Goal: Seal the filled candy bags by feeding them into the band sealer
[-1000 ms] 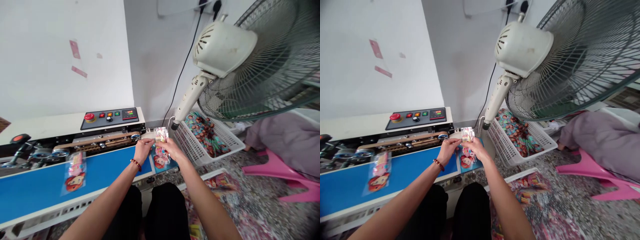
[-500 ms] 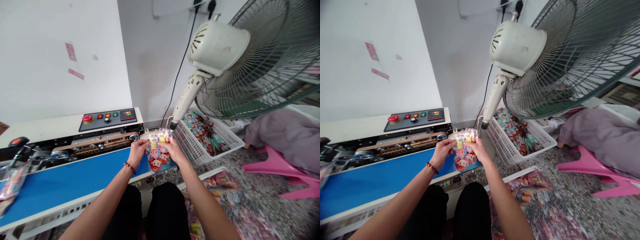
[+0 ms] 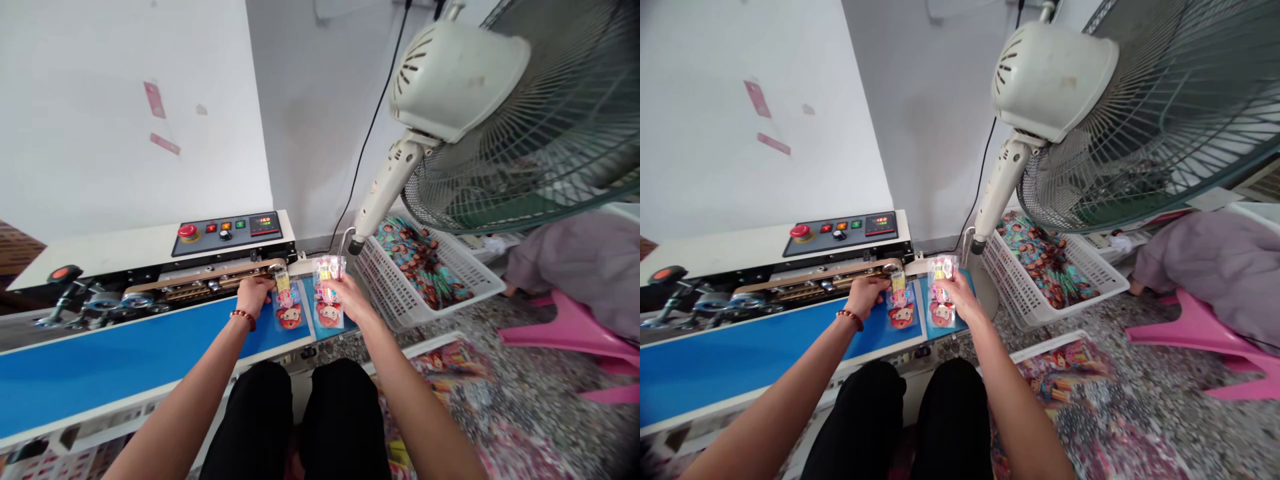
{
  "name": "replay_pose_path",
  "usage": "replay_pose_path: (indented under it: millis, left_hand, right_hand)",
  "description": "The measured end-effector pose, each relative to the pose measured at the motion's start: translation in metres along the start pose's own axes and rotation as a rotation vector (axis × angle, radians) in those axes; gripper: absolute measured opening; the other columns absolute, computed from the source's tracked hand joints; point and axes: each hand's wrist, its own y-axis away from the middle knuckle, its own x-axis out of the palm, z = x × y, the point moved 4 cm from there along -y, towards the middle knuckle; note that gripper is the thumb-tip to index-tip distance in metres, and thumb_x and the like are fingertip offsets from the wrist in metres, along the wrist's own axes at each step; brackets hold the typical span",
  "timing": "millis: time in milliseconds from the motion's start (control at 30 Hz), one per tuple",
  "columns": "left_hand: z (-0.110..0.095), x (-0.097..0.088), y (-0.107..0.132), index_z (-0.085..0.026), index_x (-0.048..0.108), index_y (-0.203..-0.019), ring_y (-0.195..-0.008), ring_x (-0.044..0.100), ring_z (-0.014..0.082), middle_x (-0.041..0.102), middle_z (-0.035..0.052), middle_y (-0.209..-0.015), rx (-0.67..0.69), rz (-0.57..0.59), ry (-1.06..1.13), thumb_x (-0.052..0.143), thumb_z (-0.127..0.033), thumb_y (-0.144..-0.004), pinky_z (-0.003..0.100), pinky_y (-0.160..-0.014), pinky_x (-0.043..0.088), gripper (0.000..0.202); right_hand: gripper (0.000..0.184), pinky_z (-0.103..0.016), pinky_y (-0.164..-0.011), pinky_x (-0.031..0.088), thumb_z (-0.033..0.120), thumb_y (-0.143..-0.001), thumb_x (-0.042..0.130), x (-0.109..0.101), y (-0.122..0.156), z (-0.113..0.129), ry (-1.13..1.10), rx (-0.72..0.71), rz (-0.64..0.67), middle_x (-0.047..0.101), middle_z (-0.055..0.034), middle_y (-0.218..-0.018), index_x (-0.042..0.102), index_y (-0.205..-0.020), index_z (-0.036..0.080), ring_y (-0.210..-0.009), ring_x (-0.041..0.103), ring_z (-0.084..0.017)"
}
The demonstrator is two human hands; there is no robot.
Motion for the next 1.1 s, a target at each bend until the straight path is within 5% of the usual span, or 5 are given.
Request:
replay_pose_path:
  millis: [267,400,500,833,1100]
  left_hand:
    - [0.017,-0.057,0.048,-0.019,0.067,-0.087,-0.067,0.063,0.0201,0.072,0.0066,-0.085,0.192,-0.428,-0.111,0.065,-0.046,-0.079,0.028,-0.060,0.043,0.028]
    - [-0.012,0.011,0.059,-0.017,0.073,-0.088,-0.052,0.055,0.0166,0.071,0.0051,-0.076,0.252,0.034,0.130,0.065,-0.043,-0.081,0.029,-0.055,0.042,0.028]
    - [-0.037,0.048,0.055,-0.015,0.076,-0.085,-0.048,0.051,0.0143,0.067,0.0034,-0.067,0.259,0.140,0.235,0.066,-0.040,-0.081,0.028,-0.054,0.042,0.027]
    - [-0.064,0.031,0.065,-0.019,0.077,-0.079,-0.060,0.052,0.0112,0.068,0.0045,-0.087,0.548,0.049,0.587,0.078,-0.042,-0.075,0.025,-0.055,0.043,0.023]
    - [-0.060,0.052,0.057,-0.014,0.077,-0.081,-0.045,0.037,0.0081,0.055,-0.0011,-0.052,0.296,0.201,0.642,0.082,-0.051,-0.064,0.023,-0.044,0.024,0.040]
  right_hand:
    - [0.035,-0.028,-0.060,0.052,0.030,-0.049,0.086,0.015,-0.007,-0.002,-0.061,0.018,0.001,0.073,-0.0003,-0.069,0.072,-0.079,0.017,-0.059,0.065,-0.017]
    - [0.035,-0.030,-0.066,0.052,0.036,-0.052,0.088,0.022,-0.001,0.004,-0.037,-0.001,0.022,0.074,-0.0001,-0.069,0.073,-0.077,0.018,-0.065,0.067,-0.019]
    - [0.038,-0.033,-0.072,0.054,0.041,-0.052,0.090,0.018,0.006,0.010,-0.017,-0.021,0.042,0.076,-0.0011,-0.075,0.074,-0.079,0.019,-0.072,0.069,-0.022]
    - [0.048,-0.038,-0.076,0.059,0.055,-0.061,0.088,-0.015,0.017,0.022,-0.138,-0.135,-0.049,0.076,-0.0044,-0.087,0.073,-0.092,0.022,-0.086,0.073,-0.025]
    - [0.041,-0.038,-0.073,0.058,0.052,-0.062,0.087,-0.026,0.016,0.016,-0.170,-0.118,-0.158,0.076,-0.0041,-0.088,0.073,-0.089,0.024,-0.085,0.073,-0.027]
